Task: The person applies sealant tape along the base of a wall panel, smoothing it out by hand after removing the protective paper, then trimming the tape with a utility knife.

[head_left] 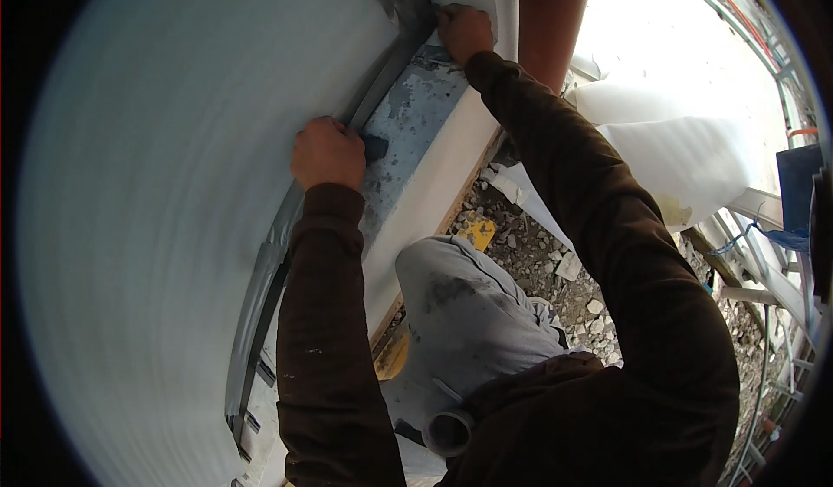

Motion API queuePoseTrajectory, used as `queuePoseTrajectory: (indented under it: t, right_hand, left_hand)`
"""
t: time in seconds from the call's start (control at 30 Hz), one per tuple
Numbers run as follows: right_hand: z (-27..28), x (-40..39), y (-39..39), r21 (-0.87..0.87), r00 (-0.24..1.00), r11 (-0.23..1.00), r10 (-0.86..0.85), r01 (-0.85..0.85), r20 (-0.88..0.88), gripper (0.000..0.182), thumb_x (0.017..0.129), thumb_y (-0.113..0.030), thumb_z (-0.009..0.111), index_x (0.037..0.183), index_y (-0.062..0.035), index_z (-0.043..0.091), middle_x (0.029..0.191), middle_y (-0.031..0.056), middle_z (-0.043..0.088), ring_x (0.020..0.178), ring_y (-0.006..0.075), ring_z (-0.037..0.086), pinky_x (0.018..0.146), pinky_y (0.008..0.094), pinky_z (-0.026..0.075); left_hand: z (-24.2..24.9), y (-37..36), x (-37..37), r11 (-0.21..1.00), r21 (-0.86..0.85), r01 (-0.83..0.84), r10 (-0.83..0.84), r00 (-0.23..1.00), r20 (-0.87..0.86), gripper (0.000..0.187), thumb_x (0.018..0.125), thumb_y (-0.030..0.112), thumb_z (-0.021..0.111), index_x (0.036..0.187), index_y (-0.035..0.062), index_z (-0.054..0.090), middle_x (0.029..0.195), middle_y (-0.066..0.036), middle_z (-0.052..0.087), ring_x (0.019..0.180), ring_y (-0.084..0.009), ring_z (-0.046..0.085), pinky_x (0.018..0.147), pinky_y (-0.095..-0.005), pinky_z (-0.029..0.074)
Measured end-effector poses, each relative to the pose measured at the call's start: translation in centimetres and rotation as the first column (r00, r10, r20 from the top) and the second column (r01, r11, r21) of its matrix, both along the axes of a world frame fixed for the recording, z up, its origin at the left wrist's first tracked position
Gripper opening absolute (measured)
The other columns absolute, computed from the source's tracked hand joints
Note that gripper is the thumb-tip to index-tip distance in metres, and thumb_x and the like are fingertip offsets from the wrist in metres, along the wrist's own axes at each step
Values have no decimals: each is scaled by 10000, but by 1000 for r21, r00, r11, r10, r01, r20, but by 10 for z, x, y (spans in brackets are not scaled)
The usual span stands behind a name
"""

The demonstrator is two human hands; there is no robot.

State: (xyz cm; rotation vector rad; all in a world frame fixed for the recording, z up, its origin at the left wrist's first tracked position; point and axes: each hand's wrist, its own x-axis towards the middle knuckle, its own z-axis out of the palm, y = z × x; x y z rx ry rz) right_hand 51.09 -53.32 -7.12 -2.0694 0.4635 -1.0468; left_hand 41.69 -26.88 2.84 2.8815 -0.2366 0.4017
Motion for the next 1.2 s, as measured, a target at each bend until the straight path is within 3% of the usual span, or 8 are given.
queuePoseTrajectory:
  t: [0.47,0.57,0.63,0.67,0.7,0.77,0.8,1.2]
  right_hand:
    - [9,-16,0,23,1000,1000,-11,12,-25,230,853,-263,682,897,-50,757,815,210,710,835,386,693,811,436,555]
    - [4,-33,3,290,984,950,67,-113,163,235,868,-201,649,984,-14,730,835,203,716,855,376,699,809,404,557]
    - [-2,-46,10,209,916,939,188,-273,354,287,868,-134,610,1103,16,678,937,215,713,915,366,695,820,372,551]
    - [3,-55,12,265,933,898,315,-352,172,418,898,-19,477,1300,71,546,1252,200,652,1224,249,604,1011,311,466]
    - [1,-53,13,267,935,899,311,-347,171,418,898,-19,477,1300,71,546,1252,200,652,1224,249,604,1011,311,466]
    - [9,-48,24,81,906,923,347,-376,243,434,863,-90,491,1274,37,545,1129,303,643,1083,465,603,934,449,480]
    - [13,-47,27,144,906,907,359,-395,223,463,854,-102,458,1285,62,498,1110,341,624,1090,511,569,951,493,447]
    - [9,-6,20,247,932,899,353,-361,80,560,814,-170,479,1304,101,465,1088,382,612,1091,516,573,978,466,436]
  left_hand:
    - [5,12,3,996,89,33,-31,999,-21,233,795,262,721,796,29,720,843,-199,706,842,-407,685,764,-480,551]
    - [13,22,-2,998,51,42,-38,997,-63,237,801,278,722,769,44,722,813,-184,705,812,-400,683,742,-479,549]
    - [14,27,-7,998,51,43,-41,998,-40,251,814,297,718,756,52,721,787,-174,704,780,-396,679,720,-474,546]
    - [13,28,-8,998,53,45,-42,998,-43,251,814,297,718,756,52,721,787,-174,704,780,-396,679,720,-474,546]
    - [12,29,-7,997,55,58,-56,998,-34,261,821,304,714,758,50,720,778,-174,702,768,-398,677,715,-473,546]
    - [10,31,-5,995,59,75,-74,997,-21,272,829,311,709,760,48,720,769,-174,700,756,-399,676,710,-472,545]
    - [8,33,-3,995,42,89,-89,996,-11,317,830,335,710,735,34,699,745,-185,683,745,-409,660,695,-474,530]
    - [7,33,-6,991,82,108,-108,994,-1,285,861,313,673,766,48,718,750,-175,691,744,-396,672,689,-475,540]
